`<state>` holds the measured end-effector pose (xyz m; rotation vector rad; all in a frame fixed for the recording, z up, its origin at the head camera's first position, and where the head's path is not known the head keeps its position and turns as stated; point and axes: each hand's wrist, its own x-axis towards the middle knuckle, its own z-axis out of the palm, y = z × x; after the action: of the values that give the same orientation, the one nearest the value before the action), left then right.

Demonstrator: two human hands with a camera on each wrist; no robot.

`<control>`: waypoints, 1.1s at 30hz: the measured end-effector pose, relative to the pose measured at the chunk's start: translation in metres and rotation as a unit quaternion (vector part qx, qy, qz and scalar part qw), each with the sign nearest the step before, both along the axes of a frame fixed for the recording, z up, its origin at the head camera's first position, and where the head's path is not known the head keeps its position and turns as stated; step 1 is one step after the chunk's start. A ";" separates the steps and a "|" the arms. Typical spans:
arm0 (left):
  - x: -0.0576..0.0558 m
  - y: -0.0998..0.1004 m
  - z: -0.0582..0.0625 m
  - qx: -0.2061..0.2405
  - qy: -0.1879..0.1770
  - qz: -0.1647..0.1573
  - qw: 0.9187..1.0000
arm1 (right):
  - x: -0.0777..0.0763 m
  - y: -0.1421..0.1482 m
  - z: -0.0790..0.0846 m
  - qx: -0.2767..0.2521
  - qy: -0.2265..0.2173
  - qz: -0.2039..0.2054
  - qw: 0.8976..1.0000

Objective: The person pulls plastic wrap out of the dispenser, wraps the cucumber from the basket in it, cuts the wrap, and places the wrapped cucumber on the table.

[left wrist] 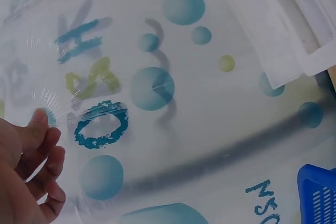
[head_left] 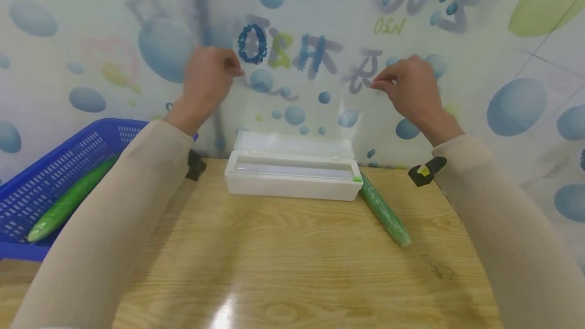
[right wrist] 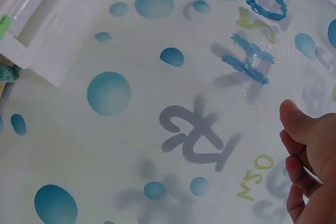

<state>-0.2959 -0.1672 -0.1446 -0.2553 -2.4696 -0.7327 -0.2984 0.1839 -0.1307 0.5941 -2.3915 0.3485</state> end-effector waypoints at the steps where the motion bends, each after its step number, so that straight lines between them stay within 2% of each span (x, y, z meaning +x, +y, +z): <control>1: 0.000 0.000 0.001 0.002 0.003 0.000 1.000 | 0.001 0.000 0.001 -0.002 -0.001 -0.002 1.000; 6: 0.005 0.001 0.006 0.017 0.013 -0.003 1.000 | 0.008 0.004 0.004 -0.007 0.010 -0.006 1.000; 11: 0.016 0.000 0.009 0.025 0.026 -0.019 0.999 | 0.021 0.008 0.003 -0.009 0.029 -0.003 1.000; 14: 0.028 -0.003 0.008 0.021 0.036 -0.040 0.998 | 0.032 0.010 -0.001 -0.007 0.040 -0.001 0.999; 17: 0.047 -0.006 0.004 0.030 0.036 -0.069 0.997 | 0.047 0.012 -0.006 -0.005 0.050 0.003 0.999; 20: 0.068 -0.011 -0.004 0.034 0.042 -0.097 0.994 | 0.063 0.014 -0.013 -0.002 0.070 0.022 0.997; 27: 0.108 -0.024 -0.031 -0.001 0.090 -0.127 0.988 | 0.097 0.023 -0.042 -0.007 0.130 0.084 0.988; 33: 0.139 -0.030 -0.063 -0.006 0.133 -0.198 0.971 | 0.130 0.033 -0.075 -0.014 0.137 0.108 0.985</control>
<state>-0.1571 -0.1973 -0.2080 -0.8143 -2.1885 -0.7854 -0.1685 0.2173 -0.2054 0.8350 -2.0621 0.3681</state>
